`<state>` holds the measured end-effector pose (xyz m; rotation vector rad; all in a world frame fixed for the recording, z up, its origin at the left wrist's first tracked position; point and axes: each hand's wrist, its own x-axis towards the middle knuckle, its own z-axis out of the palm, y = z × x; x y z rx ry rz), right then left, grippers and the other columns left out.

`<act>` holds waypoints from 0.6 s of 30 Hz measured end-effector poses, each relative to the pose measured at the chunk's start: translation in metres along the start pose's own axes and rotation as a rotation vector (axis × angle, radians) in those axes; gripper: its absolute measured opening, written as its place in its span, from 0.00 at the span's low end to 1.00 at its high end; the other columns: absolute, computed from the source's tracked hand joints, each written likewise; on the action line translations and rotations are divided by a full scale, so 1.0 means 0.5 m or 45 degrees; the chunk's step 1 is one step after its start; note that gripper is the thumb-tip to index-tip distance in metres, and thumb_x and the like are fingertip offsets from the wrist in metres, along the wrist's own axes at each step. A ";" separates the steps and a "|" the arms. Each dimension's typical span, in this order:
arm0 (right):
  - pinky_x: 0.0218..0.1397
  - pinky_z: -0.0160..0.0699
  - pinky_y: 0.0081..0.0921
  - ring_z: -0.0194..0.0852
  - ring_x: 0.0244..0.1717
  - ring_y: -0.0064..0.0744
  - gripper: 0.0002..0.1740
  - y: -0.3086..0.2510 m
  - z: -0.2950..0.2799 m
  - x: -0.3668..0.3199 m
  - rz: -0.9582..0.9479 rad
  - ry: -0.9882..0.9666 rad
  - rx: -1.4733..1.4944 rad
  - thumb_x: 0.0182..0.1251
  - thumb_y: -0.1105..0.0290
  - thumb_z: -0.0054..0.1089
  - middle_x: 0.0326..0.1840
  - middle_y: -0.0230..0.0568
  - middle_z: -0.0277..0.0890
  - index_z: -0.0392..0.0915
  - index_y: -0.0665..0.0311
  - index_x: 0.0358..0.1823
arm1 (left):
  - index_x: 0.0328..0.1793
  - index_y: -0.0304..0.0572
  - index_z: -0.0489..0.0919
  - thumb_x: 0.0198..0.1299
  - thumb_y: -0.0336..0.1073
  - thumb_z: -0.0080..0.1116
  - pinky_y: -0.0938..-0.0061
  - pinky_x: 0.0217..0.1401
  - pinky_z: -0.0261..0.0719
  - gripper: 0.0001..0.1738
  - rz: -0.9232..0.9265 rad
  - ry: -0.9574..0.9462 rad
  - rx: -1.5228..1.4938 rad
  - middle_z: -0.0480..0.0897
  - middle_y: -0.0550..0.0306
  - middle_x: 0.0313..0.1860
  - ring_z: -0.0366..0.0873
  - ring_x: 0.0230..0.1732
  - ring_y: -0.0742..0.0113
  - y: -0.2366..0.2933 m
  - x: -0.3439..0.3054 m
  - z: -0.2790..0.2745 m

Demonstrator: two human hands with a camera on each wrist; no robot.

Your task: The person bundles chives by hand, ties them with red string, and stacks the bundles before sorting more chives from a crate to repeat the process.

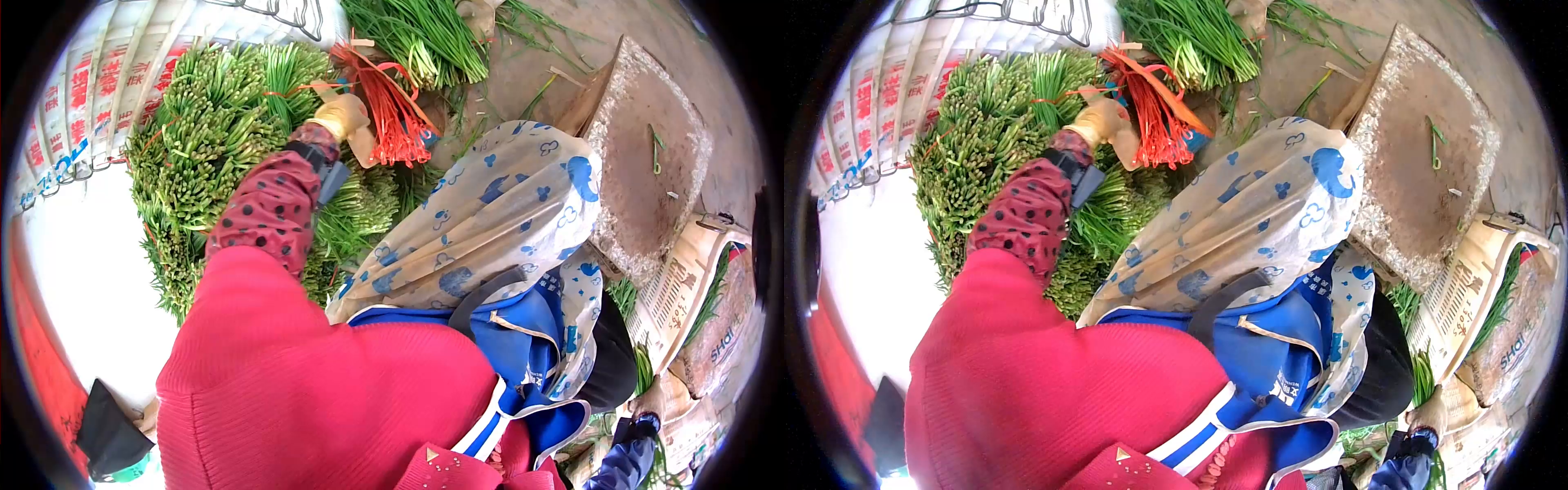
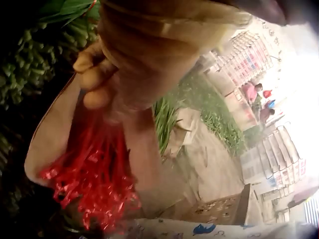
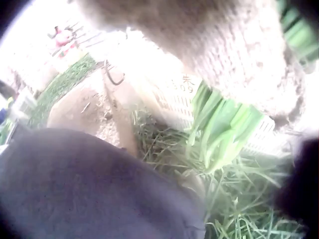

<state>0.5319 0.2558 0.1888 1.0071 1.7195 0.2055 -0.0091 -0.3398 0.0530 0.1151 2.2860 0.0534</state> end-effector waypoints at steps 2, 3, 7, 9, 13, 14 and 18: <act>0.53 0.79 0.41 0.81 0.54 0.50 0.49 -0.014 0.000 -0.040 0.009 -0.002 0.104 0.48 0.75 0.71 0.52 0.61 0.80 0.57 0.62 0.74 | 0.56 0.50 0.80 0.51 0.40 0.67 0.58 0.39 0.82 0.24 -0.012 -0.223 0.403 0.84 0.47 0.39 0.84 0.37 0.48 -0.005 0.040 0.033; 0.54 0.77 0.40 0.81 0.53 0.47 0.42 -0.020 0.005 -0.055 -0.033 0.010 0.177 0.58 0.73 0.64 0.54 0.59 0.80 0.57 0.63 0.75 | 0.63 0.54 0.75 0.48 0.40 0.68 0.55 0.42 0.81 0.31 0.104 -0.400 0.633 0.84 0.45 0.44 0.83 0.42 0.44 -0.010 0.064 0.041; 0.55 0.75 0.40 0.79 0.55 0.47 0.30 -0.030 0.017 -0.062 -0.109 0.108 0.515 0.72 0.71 0.49 0.56 0.58 0.79 0.57 0.64 0.74 | 0.60 0.53 0.74 0.50 0.41 0.66 0.57 0.40 0.80 0.28 0.060 -0.396 0.569 0.83 0.46 0.42 0.83 0.41 0.47 -0.039 0.127 0.114; 0.56 0.74 0.38 0.78 0.57 0.45 0.29 -0.070 -0.028 -0.095 -0.008 0.123 0.525 0.71 0.75 0.49 0.57 0.55 0.78 0.58 0.65 0.73 | 0.57 0.52 0.75 0.52 0.43 0.64 0.58 0.39 0.79 0.25 0.041 -0.341 0.538 0.83 0.46 0.40 0.82 0.39 0.48 -0.035 0.132 0.127; 0.55 0.73 0.40 0.77 0.57 0.49 0.32 -0.079 -0.045 -0.110 -0.037 0.195 0.445 0.69 0.66 0.55 0.55 0.58 0.78 0.58 0.64 0.73 | 0.52 0.48 0.78 0.55 0.46 0.62 0.59 0.37 0.78 0.20 0.028 -0.255 0.489 0.83 0.48 0.36 0.81 0.35 0.51 -0.043 0.134 0.140; 0.56 0.73 0.41 0.77 0.57 0.52 0.35 -0.078 -0.047 -0.110 -0.032 0.205 0.415 0.67 0.63 0.58 0.55 0.60 0.78 0.57 0.64 0.73 | 0.50 0.48 0.78 0.55 0.46 0.62 0.60 0.36 0.78 0.19 0.022 -0.226 0.470 0.83 0.48 0.35 0.81 0.34 0.52 -0.050 0.132 0.140; 0.58 0.74 0.45 0.76 0.59 0.59 0.44 -0.066 -0.032 -0.099 -0.040 0.248 0.363 0.61 0.53 0.65 0.56 0.64 0.77 0.55 0.62 0.75 | 0.44 0.45 0.80 0.58 0.49 0.59 0.62 0.34 0.77 0.17 -0.040 -0.053 0.345 0.83 0.50 0.30 0.80 0.30 0.55 -0.089 0.102 0.135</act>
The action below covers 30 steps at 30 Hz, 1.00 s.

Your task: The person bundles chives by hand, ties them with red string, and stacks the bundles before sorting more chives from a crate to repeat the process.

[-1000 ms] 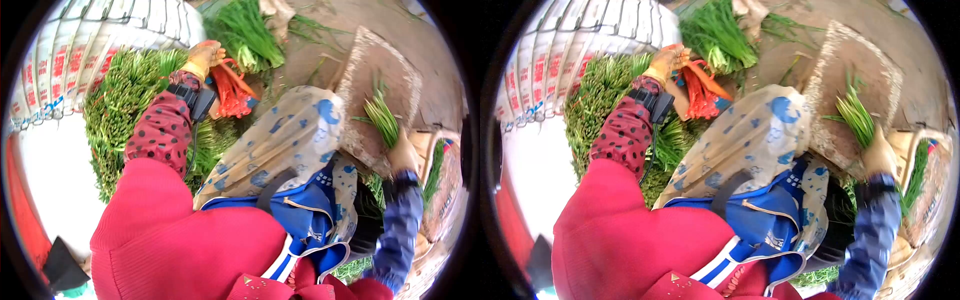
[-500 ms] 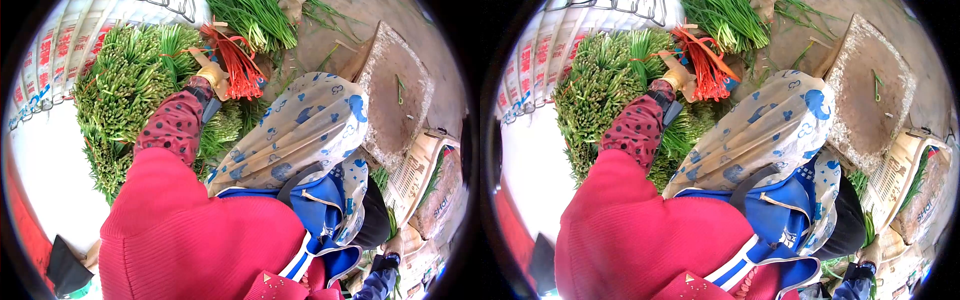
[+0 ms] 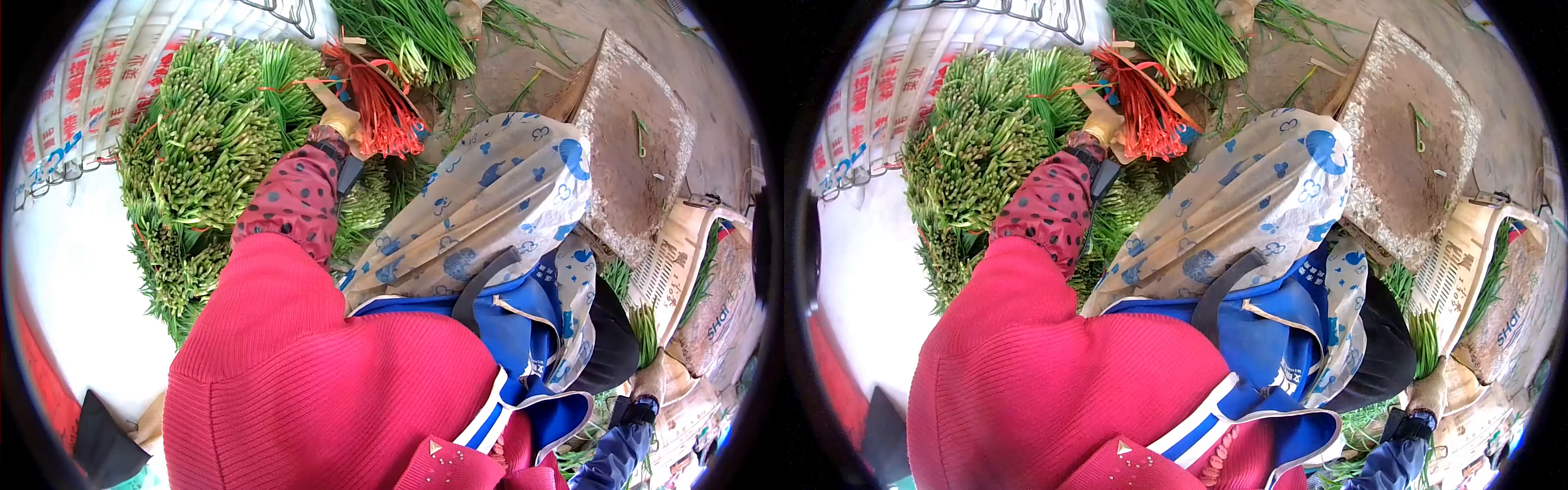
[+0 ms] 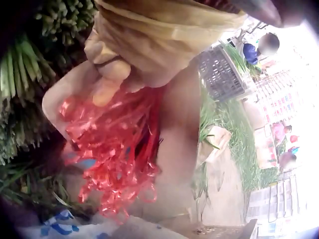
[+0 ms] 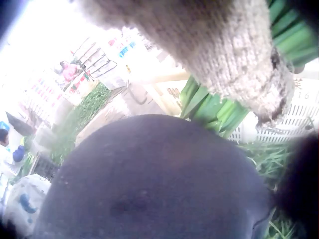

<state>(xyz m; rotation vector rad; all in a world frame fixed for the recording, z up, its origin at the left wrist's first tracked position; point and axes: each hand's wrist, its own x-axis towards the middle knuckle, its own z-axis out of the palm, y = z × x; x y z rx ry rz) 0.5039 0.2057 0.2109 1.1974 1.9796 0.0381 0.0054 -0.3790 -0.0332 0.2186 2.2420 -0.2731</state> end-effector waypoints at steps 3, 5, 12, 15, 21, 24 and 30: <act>0.58 0.74 0.45 0.77 0.58 0.59 0.43 0.013 0.021 0.015 0.010 0.015 0.068 0.62 0.54 0.64 0.55 0.64 0.77 0.55 0.60 0.75 | 0.40 0.42 0.82 0.61 0.51 0.58 0.63 0.32 0.77 0.19 -0.100 0.119 -0.115 0.83 0.51 0.27 0.80 0.27 0.58 -0.037 -0.010 -0.014; 0.57 0.74 0.46 0.77 0.57 0.59 0.40 -0.015 0.001 -0.004 0.066 -0.030 0.054 0.64 0.58 0.61 0.55 0.65 0.78 0.56 0.59 0.75 | 0.37 0.41 0.83 0.62 0.53 0.56 0.64 0.31 0.77 0.21 -0.114 0.179 -0.180 0.83 0.52 0.25 0.79 0.25 0.59 -0.070 -0.003 -0.016; 0.54 0.75 0.48 0.78 0.56 0.59 0.38 0.047 0.114 0.067 -0.028 0.033 0.243 0.66 0.66 0.57 0.53 0.69 0.77 0.54 0.56 0.77 | 0.28 0.38 0.83 0.60 0.60 0.61 0.60 0.30 0.75 0.28 -0.223 0.060 -0.297 0.82 0.54 0.20 0.79 0.22 0.57 0.017 -0.051 -0.047; 0.54 0.76 0.48 0.79 0.55 0.59 0.44 0.068 0.131 0.088 -0.001 0.051 0.270 0.60 0.62 0.64 0.52 0.70 0.77 0.53 0.56 0.77 | 0.29 0.38 0.83 0.59 0.59 0.62 0.60 0.35 0.77 0.27 0.474 0.244 0.389 0.82 0.52 0.21 0.80 0.24 0.54 0.022 -0.058 -0.017; 0.52 0.78 0.48 0.78 0.52 0.64 0.45 0.059 0.111 0.176 -0.160 -0.179 0.167 0.58 0.58 0.65 0.48 0.69 0.78 0.55 0.61 0.75 | 0.48 0.40 0.78 0.64 0.47 0.57 0.51 0.49 0.80 0.18 -0.081 -0.025 -0.646 0.83 0.41 0.40 0.83 0.48 0.52 0.234 -0.153 -0.131; 0.54 0.78 0.47 0.77 0.55 0.62 0.44 0.019 0.070 0.219 -0.115 -0.399 0.060 0.58 0.60 0.67 0.52 0.66 0.78 0.55 0.64 0.73 | 0.51 0.38 0.75 0.64 0.47 0.56 0.51 0.51 0.78 0.20 0.210 -0.092 -0.772 0.79 0.38 0.44 0.80 0.50 0.49 0.354 -0.239 -0.156; 0.56 0.80 0.44 0.80 0.53 0.58 0.48 -0.061 0.034 0.246 0.010 -0.786 -0.101 0.51 0.77 0.58 0.50 0.65 0.79 0.50 0.56 0.77 | 0.58 0.35 0.69 0.65 0.46 0.55 0.51 0.56 0.75 0.24 0.688 -0.454 -0.864 0.73 0.32 0.51 0.75 0.55 0.42 0.578 -0.445 -0.100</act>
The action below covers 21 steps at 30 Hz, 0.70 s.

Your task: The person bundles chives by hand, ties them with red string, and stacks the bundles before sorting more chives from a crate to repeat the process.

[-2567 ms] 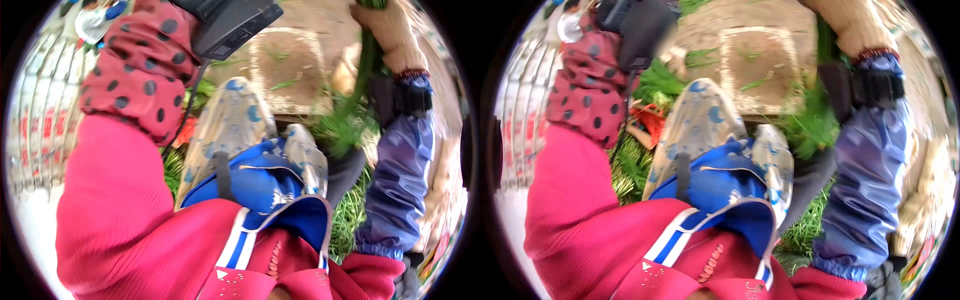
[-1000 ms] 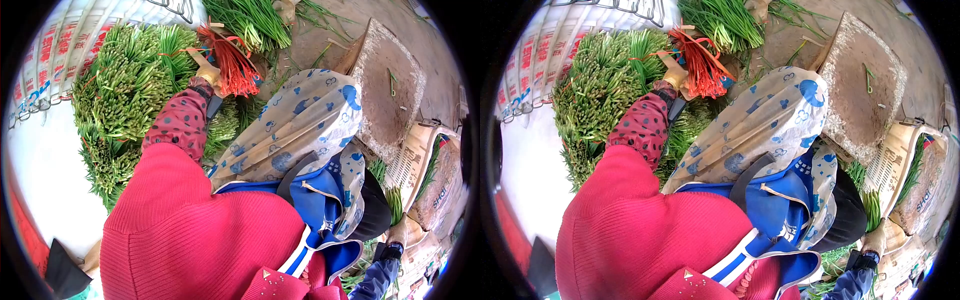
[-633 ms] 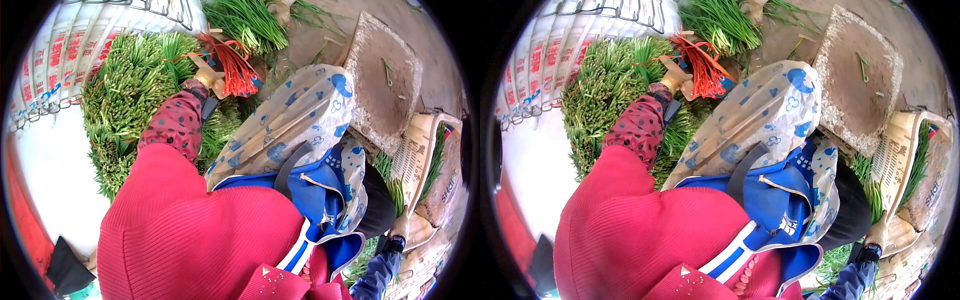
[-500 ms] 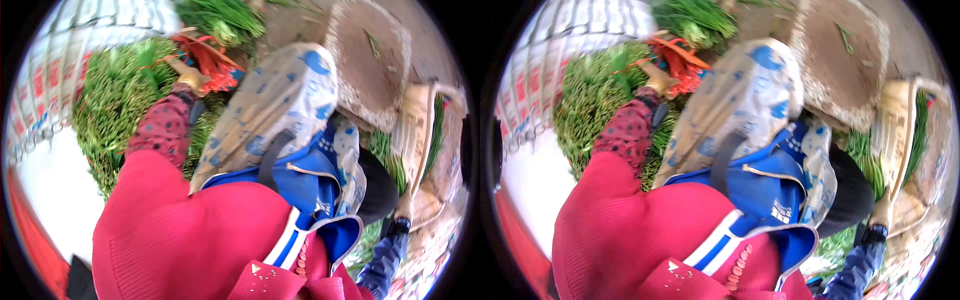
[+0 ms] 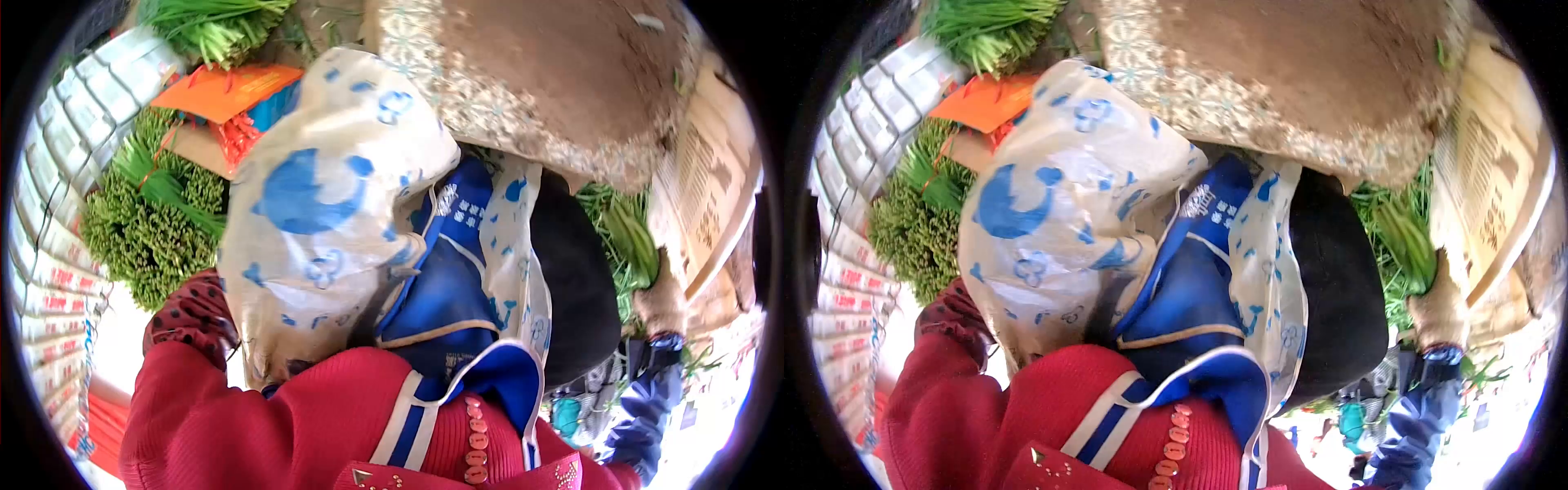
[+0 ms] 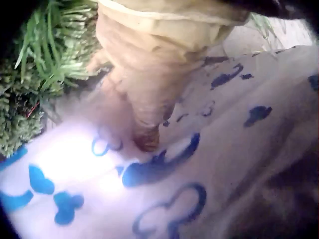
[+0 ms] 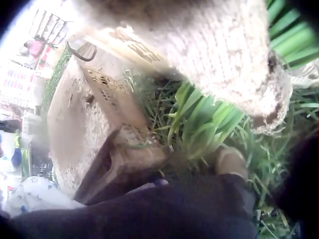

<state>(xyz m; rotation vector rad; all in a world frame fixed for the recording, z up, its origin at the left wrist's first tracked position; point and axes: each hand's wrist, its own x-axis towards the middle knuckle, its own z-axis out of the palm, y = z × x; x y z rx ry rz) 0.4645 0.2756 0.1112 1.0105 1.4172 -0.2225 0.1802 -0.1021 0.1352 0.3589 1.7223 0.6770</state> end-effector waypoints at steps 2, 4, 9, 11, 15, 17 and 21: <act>0.57 0.79 0.43 0.79 0.55 0.59 0.49 0.045 0.048 0.034 -0.178 0.061 -0.036 0.50 0.72 0.59 0.53 0.65 0.78 0.50 0.56 0.78 | 0.60 0.34 0.67 0.66 0.46 0.55 0.51 0.58 0.75 0.26 0.039 -0.033 -0.058 0.71 0.30 0.53 0.74 0.57 0.40 0.015 -0.006 0.053; 0.62 0.76 0.43 0.75 0.61 0.58 0.48 0.043 0.063 0.035 -0.277 -0.006 -0.020 0.57 0.61 0.64 0.60 0.63 0.75 0.49 0.57 0.78 | 0.62 0.33 0.65 0.66 0.46 0.54 0.51 0.60 0.74 0.27 0.027 0.005 -0.144 0.69 0.28 0.55 0.72 0.59 0.38 0.015 -0.028 0.069; 0.63 0.75 0.40 0.74 0.63 0.53 0.60 0.009 0.026 -0.015 -0.196 -0.063 -0.185 0.47 0.46 0.75 0.61 0.62 0.75 0.50 0.63 0.77 | 0.67 0.30 0.61 0.67 0.46 0.53 0.51 0.64 0.71 0.32 -0.021 0.201 -0.339 0.63 0.23 0.61 0.68 0.63 0.33 0.009 -0.144 0.069; 0.61 0.77 0.38 0.76 0.62 0.50 0.60 0.031 0.013 -0.010 -0.306 -0.031 -0.111 0.46 0.54 0.77 0.60 0.60 0.76 0.50 0.65 0.77 | 0.69 0.29 0.59 0.67 0.46 0.53 0.51 0.66 0.70 0.34 0.004 0.285 -0.334 0.61 0.21 0.64 0.66 0.65 0.31 0.023 -0.176 0.086; 0.57 0.79 0.35 0.80 0.55 0.48 0.58 0.003 -0.096 -0.057 -0.259 0.024 -0.331 0.41 0.72 0.73 0.54 0.55 0.80 0.50 0.67 0.77 | 0.74 0.27 0.55 0.68 0.46 0.52 0.51 0.69 0.69 0.38 -0.028 0.421 -0.196 0.57 0.16 0.68 0.63 0.68 0.27 0.075 -0.215 0.125; 0.57 0.79 0.39 0.79 0.56 0.53 0.55 -0.026 -0.148 -0.095 -0.398 0.107 -0.426 0.41 0.69 0.71 0.54 0.60 0.79 0.54 0.63 0.76 | 0.78 0.37 0.54 0.67 0.40 0.51 0.48 0.70 0.67 0.36 -0.050 0.378 0.056 0.55 0.15 0.69 0.59 0.70 0.21 0.095 -0.231 0.144; 0.56 0.80 0.40 0.79 0.56 0.52 0.55 -0.098 -0.229 -0.163 -0.313 0.090 -0.766 0.40 0.70 0.69 0.55 0.59 0.79 0.54 0.63 0.76 | 0.76 0.46 0.62 0.68 0.33 0.49 0.49 0.74 0.63 0.30 0.093 0.481 0.078 0.57 0.22 0.71 0.60 0.72 0.28 0.121 -0.255 0.160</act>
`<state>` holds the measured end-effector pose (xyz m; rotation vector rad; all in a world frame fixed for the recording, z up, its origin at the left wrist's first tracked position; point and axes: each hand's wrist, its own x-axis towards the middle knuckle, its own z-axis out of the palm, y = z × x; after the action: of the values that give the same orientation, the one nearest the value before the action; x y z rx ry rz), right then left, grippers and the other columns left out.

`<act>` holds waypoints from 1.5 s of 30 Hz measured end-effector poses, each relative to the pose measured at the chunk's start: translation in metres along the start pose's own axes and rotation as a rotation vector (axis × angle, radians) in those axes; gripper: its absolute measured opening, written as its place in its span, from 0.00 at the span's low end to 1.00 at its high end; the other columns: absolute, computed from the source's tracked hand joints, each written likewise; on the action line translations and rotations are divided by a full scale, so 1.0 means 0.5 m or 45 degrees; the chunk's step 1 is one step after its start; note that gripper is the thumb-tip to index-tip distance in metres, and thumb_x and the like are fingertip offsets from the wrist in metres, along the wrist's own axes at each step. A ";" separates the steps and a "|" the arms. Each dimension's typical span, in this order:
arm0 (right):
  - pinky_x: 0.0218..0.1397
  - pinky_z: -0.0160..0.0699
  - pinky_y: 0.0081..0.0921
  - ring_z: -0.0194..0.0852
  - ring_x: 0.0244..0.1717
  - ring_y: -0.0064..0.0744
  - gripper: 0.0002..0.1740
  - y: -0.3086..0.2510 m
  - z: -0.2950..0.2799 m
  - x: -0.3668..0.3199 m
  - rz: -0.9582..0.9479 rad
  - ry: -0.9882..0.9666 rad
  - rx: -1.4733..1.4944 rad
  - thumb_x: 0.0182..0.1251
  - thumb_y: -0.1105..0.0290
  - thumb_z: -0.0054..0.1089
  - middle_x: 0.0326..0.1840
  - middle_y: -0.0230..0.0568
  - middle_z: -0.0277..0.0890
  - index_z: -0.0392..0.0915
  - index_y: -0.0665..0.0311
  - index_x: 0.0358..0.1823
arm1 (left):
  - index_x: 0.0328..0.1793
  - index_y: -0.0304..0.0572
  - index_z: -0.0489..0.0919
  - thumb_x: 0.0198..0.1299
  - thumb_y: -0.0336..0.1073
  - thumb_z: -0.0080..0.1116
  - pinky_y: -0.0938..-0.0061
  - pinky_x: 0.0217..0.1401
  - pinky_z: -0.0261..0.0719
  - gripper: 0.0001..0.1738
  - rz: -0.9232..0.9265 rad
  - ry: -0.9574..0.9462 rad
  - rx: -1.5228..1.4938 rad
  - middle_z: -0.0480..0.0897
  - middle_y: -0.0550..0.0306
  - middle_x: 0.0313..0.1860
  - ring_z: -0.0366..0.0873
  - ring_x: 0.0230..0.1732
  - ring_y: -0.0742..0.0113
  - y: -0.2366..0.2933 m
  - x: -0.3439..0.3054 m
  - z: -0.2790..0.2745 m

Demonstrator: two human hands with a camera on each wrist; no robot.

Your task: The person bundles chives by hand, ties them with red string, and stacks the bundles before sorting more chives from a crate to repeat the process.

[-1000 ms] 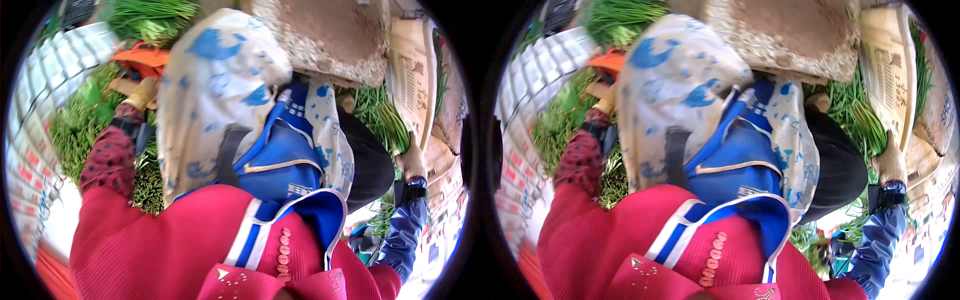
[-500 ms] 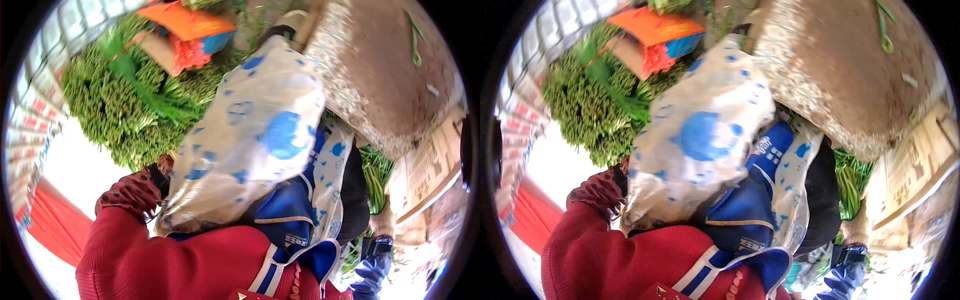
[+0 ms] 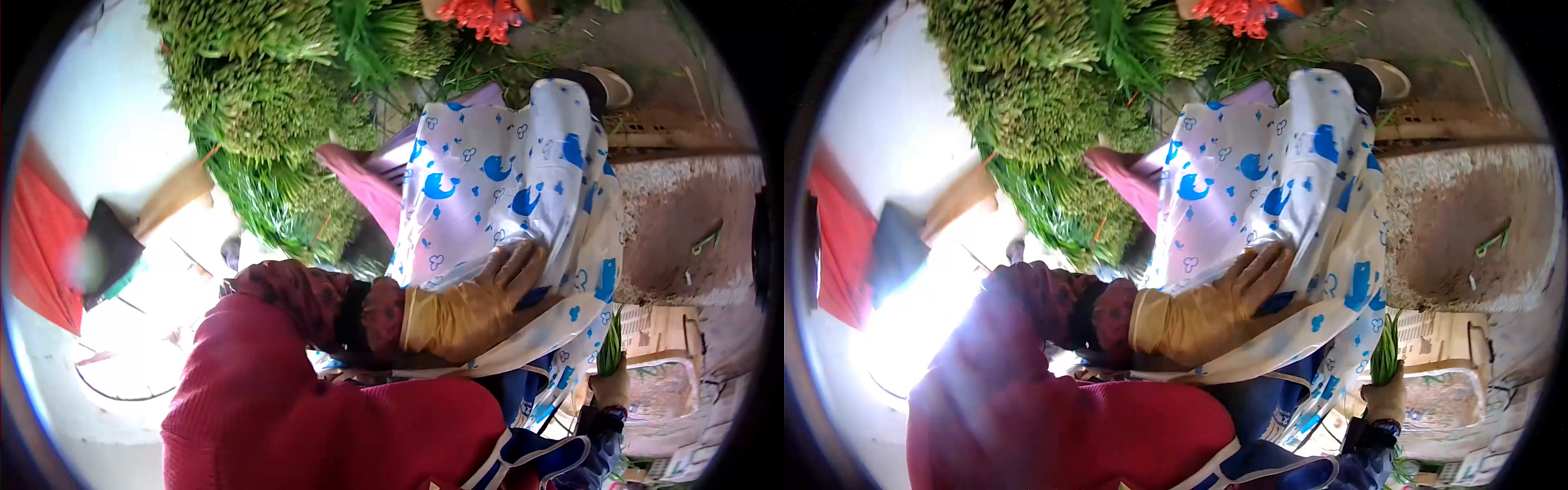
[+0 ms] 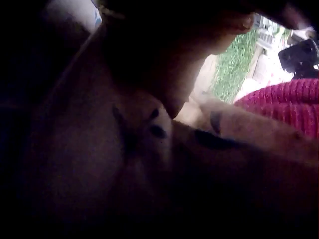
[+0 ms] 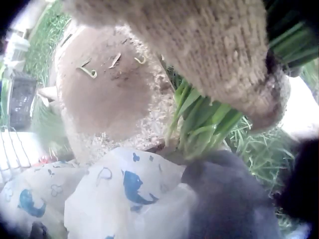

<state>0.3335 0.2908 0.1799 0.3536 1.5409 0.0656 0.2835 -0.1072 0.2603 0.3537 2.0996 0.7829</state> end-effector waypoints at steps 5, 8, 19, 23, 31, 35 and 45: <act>0.57 0.80 0.40 0.79 0.57 0.53 0.56 0.017 -0.070 0.007 -0.014 0.060 -0.117 0.39 0.70 0.72 0.54 0.60 0.79 0.55 0.60 0.76 | 0.64 0.37 0.75 0.67 0.31 0.51 0.68 0.68 0.68 0.20 -0.914 0.686 -1.585 0.80 0.51 0.59 0.74 0.61 0.58 -0.230 -0.074 0.036; 0.57 0.80 0.40 0.79 0.57 0.53 0.57 -0.021 -0.115 0.008 -0.044 0.014 -0.012 0.39 0.71 0.71 0.54 0.59 0.79 0.54 0.60 0.76 | 0.63 0.57 0.75 0.56 0.31 0.55 0.57 0.57 0.75 0.26 -0.767 0.529 0.186 0.78 0.55 0.61 0.75 0.58 0.54 -0.498 -0.267 0.214; 0.58 0.80 0.39 0.79 0.56 0.53 0.59 0.001 -0.126 0.050 -0.162 0.068 -0.100 0.37 0.73 0.69 0.55 0.55 0.80 0.52 0.57 0.78 | 0.48 0.45 0.83 0.60 0.34 0.53 0.53 0.56 0.79 0.13 -0.825 -0.262 0.676 0.82 0.49 0.51 0.80 0.54 0.51 -0.472 -0.278 0.121; 0.58 0.79 0.39 0.79 0.57 0.53 0.60 0.003 -0.118 0.056 -0.161 0.030 -0.039 0.36 0.73 0.71 0.55 0.56 0.80 0.51 0.57 0.78 | 0.47 0.49 0.86 0.57 0.30 0.57 0.68 0.47 0.84 0.13 -0.710 -0.672 0.074 0.87 0.49 0.39 0.86 0.43 0.52 -0.417 -0.371 0.129; 0.56 0.80 0.38 0.81 0.55 0.51 0.58 -0.055 -0.144 0.037 -0.189 0.030 0.047 0.37 0.72 0.70 0.52 0.55 0.81 0.52 0.58 0.77 | 0.47 0.45 0.86 0.56 0.30 0.60 0.67 0.48 0.83 0.12 -0.769 -0.123 0.159 0.87 0.50 0.39 0.85 0.43 0.53 -0.350 -0.007 -0.009; 0.52 0.81 0.38 0.82 0.52 0.52 0.54 -0.062 -0.143 0.046 -0.238 0.074 0.139 0.39 0.71 0.68 0.49 0.54 0.82 0.56 0.58 0.75 | 0.47 0.45 0.86 0.57 0.31 0.60 0.67 0.47 0.83 0.12 -0.636 0.081 0.208 0.87 0.51 0.39 0.85 0.43 0.54 -0.415 0.075 0.003; 0.53 0.82 0.40 0.82 0.51 0.54 0.54 -0.022 -0.120 0.095 -0.315 0.091 0.199 0.39 0.72 0.68 0.49 0.55 0.82 0.56 0.56 0.75 | 0.47 0.44 0.86 0.58 0.32 0.59 0.68 0.46 0.82 0.12 -0.515 -0.005 0.057 0.87 0.52 0.38 0.85 0.41 0.56 -0.366 0.138 0.029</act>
<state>0.2742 0.3039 0.1320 0.2838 1.6541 -0.2393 0.2584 -0.2069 0.0930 -0.0487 2.0923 0.4952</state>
